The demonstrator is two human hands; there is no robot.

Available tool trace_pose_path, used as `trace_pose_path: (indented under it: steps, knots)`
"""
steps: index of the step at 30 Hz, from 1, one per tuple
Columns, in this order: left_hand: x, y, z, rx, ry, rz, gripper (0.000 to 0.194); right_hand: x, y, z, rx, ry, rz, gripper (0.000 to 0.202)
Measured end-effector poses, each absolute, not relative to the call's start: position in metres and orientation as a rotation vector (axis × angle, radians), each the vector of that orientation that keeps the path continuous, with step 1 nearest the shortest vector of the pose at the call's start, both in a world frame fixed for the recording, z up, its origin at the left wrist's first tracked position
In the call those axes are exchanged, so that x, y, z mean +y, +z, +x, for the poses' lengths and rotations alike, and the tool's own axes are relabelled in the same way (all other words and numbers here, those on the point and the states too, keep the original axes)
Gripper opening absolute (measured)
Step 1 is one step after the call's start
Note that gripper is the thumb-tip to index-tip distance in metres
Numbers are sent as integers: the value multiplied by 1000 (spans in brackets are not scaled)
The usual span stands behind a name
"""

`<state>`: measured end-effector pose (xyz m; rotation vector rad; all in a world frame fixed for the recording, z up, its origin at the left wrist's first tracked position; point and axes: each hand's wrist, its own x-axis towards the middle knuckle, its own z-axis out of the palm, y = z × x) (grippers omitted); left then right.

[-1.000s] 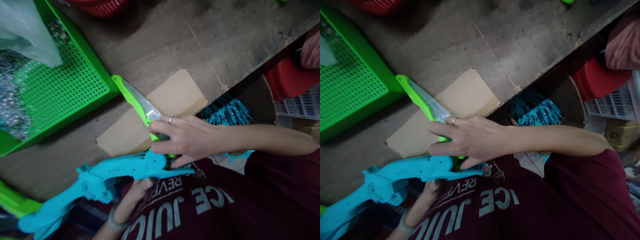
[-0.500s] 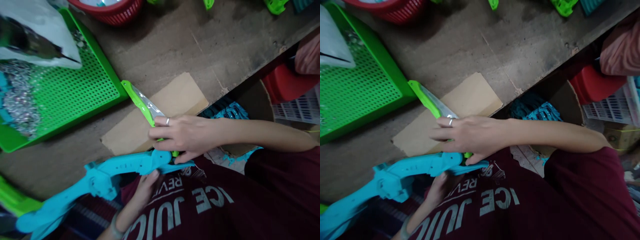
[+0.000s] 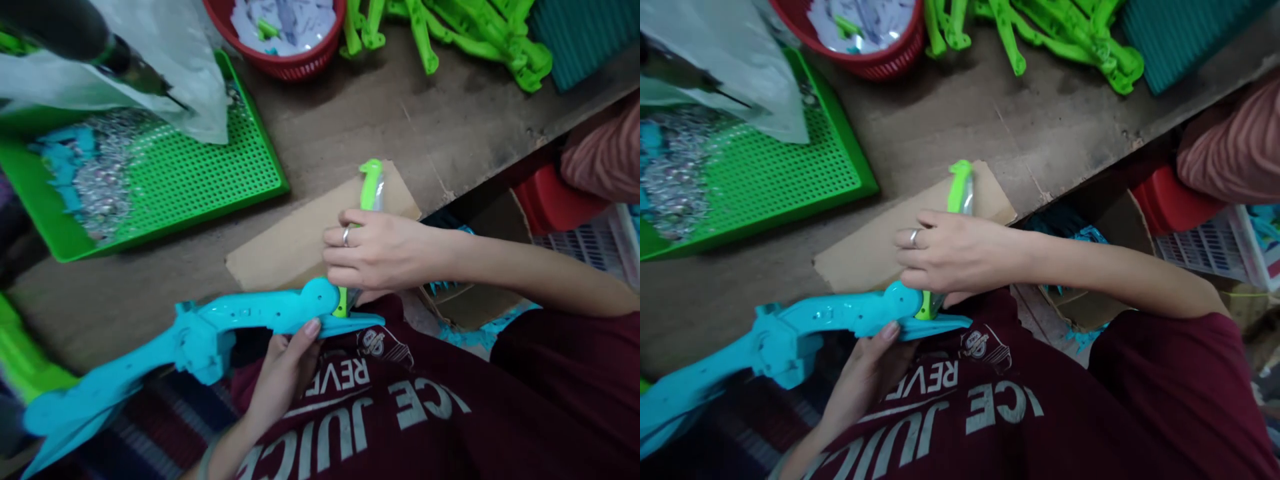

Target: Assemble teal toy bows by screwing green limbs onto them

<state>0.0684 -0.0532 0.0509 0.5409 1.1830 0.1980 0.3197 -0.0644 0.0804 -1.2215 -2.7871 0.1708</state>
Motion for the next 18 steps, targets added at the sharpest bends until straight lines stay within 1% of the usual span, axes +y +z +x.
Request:
trace_pose_path:
  steps: [1, 3, 8, 10, 13, 16, 18]
  knots:
    - [-52, 53, 72, 1159, 219, 530, 41, -64, 82, 319, -2785, 182, -1248, 30]
    - [-49, 55, 78, 1106, 240, 499, 42, -64, 85, 316, -2782, 184, -1289, 33]
    - [-51, 51, 91, 1050, 216, 380, 38, -64, 85, 311, -2805, 173, -1321, 30]
    - [-57, 48, 94, 1045, 250, 389, 37, -64, 87, 311, -2822, 240, -1333, 29]
    - [-66, 39, 95, 1045, 329, 539, 34, -62, 97, 315, -2745, 528, -1451, 33]
    - [-71, 30, 94, 1009, 346, 729, 32, -51, 113, 315, -2521, 990, -1571, 40]
    - [-71, 28, 93, 967, 337, 812, 35, -39, 121, 309, -2433, 1284, -1601, 41]
